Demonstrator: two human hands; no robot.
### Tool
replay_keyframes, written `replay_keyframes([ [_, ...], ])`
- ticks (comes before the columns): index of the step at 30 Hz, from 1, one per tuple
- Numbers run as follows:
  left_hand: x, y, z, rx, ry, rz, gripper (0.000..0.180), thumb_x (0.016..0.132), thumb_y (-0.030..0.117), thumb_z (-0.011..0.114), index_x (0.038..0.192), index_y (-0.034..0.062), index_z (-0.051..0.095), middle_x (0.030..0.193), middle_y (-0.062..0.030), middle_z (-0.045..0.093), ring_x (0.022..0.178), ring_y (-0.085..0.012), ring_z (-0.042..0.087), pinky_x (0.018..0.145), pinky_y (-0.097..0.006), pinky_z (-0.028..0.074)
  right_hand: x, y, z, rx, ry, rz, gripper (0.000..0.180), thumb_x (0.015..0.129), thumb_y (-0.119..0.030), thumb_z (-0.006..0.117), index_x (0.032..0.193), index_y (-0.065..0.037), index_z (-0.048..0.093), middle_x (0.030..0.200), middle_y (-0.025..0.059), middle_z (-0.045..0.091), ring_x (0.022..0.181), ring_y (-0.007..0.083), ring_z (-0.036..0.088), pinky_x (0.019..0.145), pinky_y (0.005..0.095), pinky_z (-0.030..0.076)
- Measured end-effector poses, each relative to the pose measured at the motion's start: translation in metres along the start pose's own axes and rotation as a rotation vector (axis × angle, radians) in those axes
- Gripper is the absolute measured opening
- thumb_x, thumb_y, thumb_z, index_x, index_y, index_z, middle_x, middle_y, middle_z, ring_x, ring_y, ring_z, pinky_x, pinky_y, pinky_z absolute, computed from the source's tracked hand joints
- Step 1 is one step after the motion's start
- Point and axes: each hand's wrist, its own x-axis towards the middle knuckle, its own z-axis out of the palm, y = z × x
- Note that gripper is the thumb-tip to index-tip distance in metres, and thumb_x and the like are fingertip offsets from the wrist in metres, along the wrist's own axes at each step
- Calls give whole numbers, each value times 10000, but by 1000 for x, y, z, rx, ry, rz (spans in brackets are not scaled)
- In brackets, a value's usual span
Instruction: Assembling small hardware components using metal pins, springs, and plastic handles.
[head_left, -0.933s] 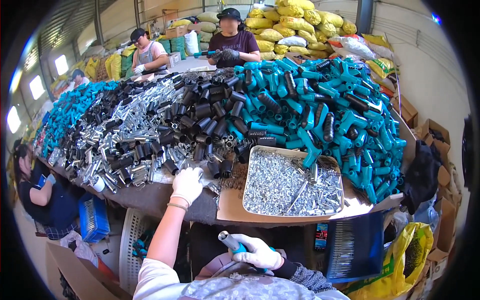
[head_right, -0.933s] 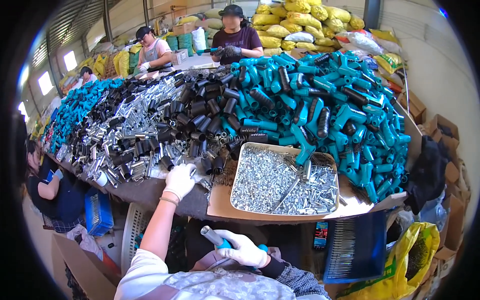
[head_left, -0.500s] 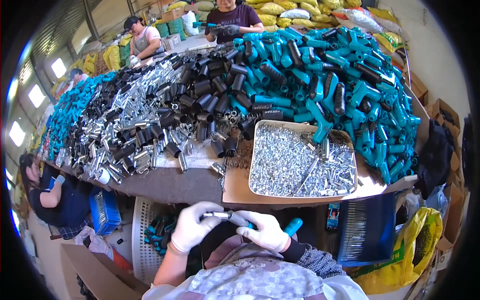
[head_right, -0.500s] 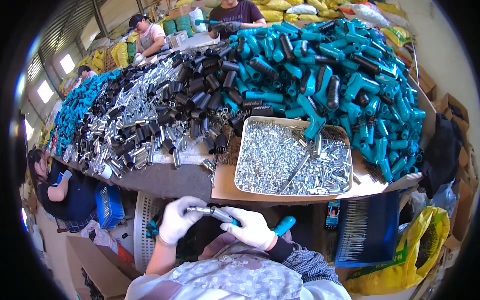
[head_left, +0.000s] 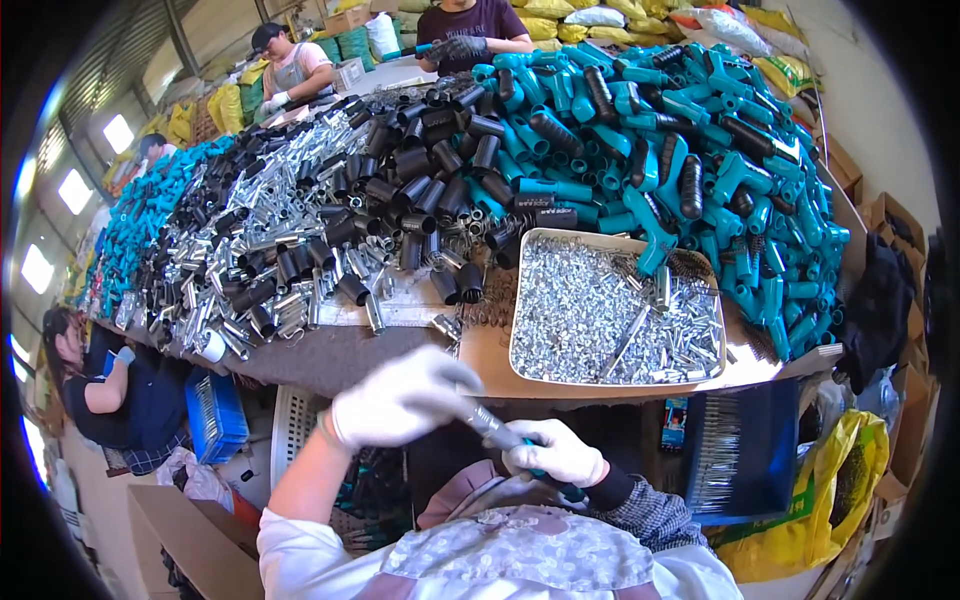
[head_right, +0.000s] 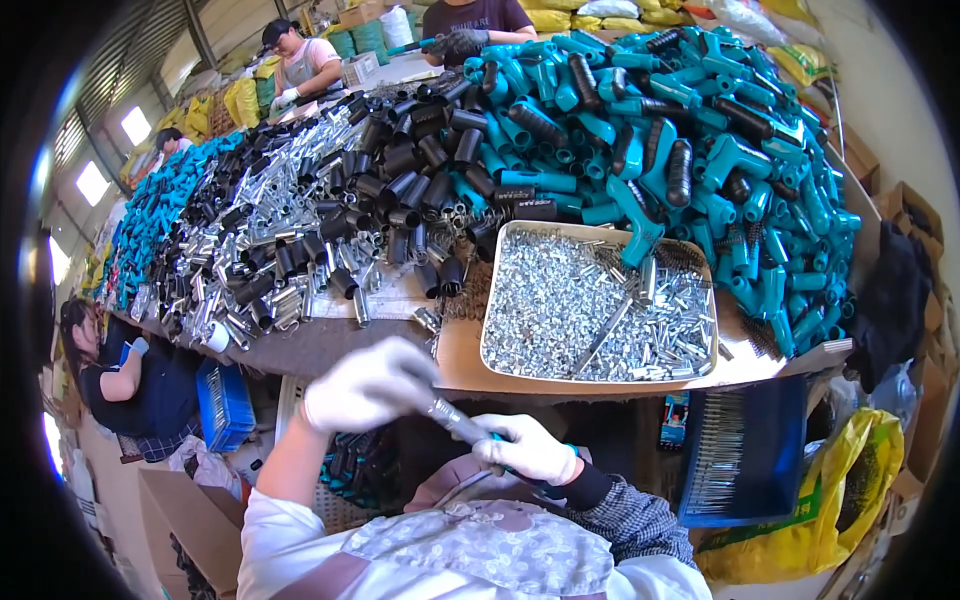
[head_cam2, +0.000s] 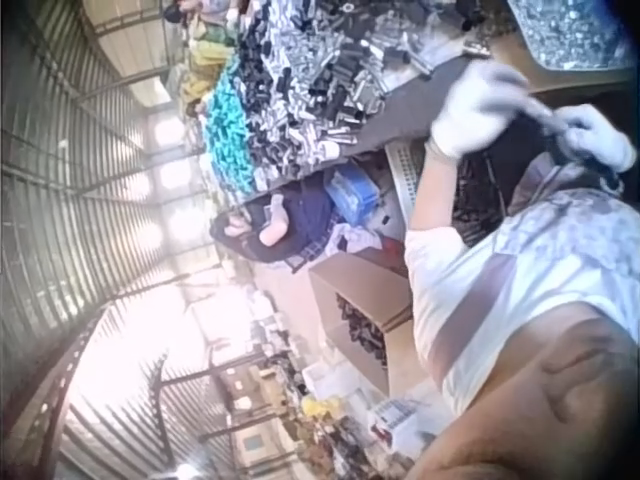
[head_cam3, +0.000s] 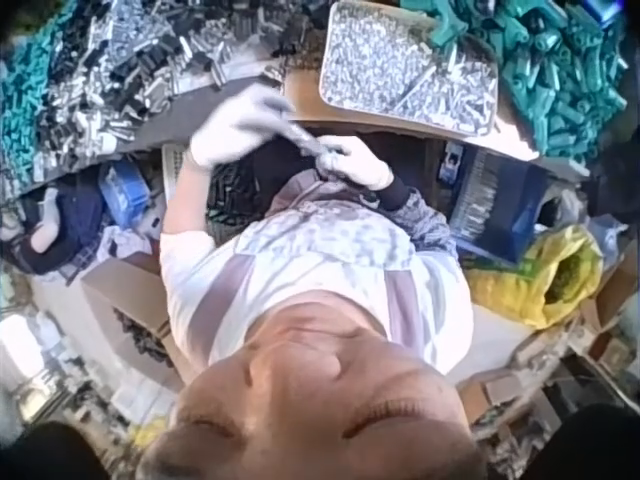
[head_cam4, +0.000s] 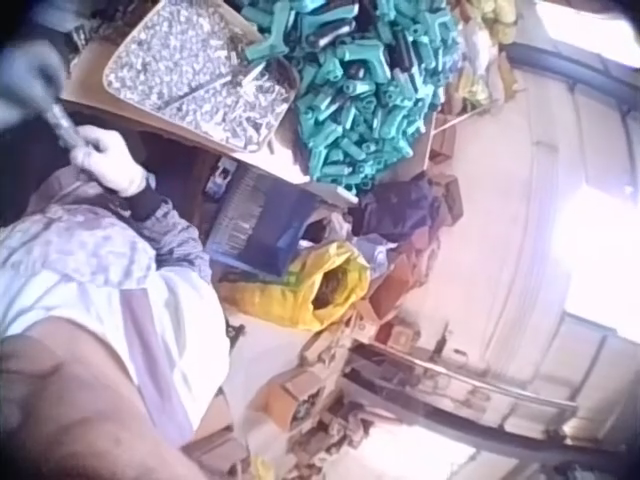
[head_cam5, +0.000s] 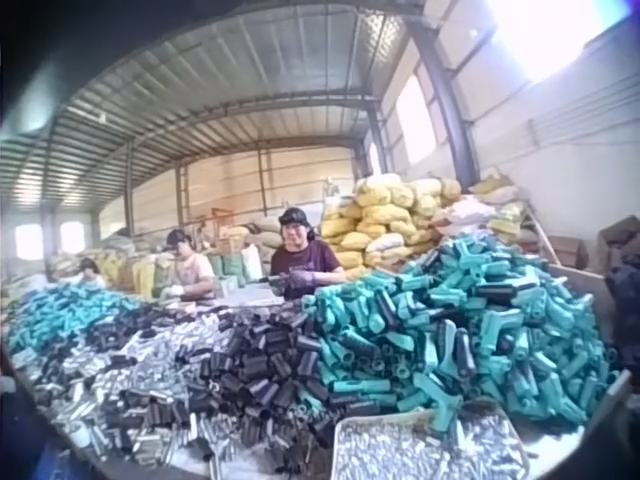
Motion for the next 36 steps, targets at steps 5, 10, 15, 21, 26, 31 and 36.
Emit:
replay_keyframes([
  [5,4,-146,-24,962,247,-494,203,869,188,600,980,111,752,958,-109,695,927,-309,645,832,-409,537,9,-3,-9,-101,260,-17,414,959,-237,632,1267,39,605,786,14,587,665,91,532,636,258,461],
  [10,13,-198,-8,1129,134,-447,165,864,174,579,819,141,735,849,-76,668,892,-270,640,769,-404,536,12,10,-27,-81,299,-11,346,995,-239,626,1251,-7,640,827,-17,608,705,56,545,646,223,458],
  [15,21,-189,-26,1096,-58,-512,180,841,164,584,808,92,745,857,-118,707,882,-298,664,795,-418,544,16,14,-26,-183,280,13,225,980,-247,646,1060,-39,672,805,-31,616,697,49,551,653,227,463],
  [21,11,-81,6,812,235,-590,141,784,164,638,808,136,773,795,-116,706,853,-313,665,795,-426,550,10,17,-35,-160,286,-5,246,986,-218,623,1120,-15,660,817,-13,609,692,63,560,665,229,472],
  [26,-43,-96,57,569,461,-491,143,822,148,702,952,94,729,994,-95,666,973,-325,632,877,-416,520,14,16,-30,-189,242,2,285,983,-215,628,1155,10,663,846,1,621,712,74,565,661,240,488],
  [31,-39,-29,64,246,685,-517,206,893,107,663,1072,19,717,1048,-147,688,980,-328,671,872,-379,536,-14,-15,0,-713,349,-48,445,925,-324,688,1302,-89,650,886,103,711,804,200,689,760,338,539],
  [36,-48,26,91,-45,343,-549,377,908,222,734,1219,20,664,979,-156,729,897,-284,719,806,-339,556,-17,-10,20,-1185,296,-195,461,921,-444,651,1256,-127,657,943,152,705,863,351,699,755,429,554],
])
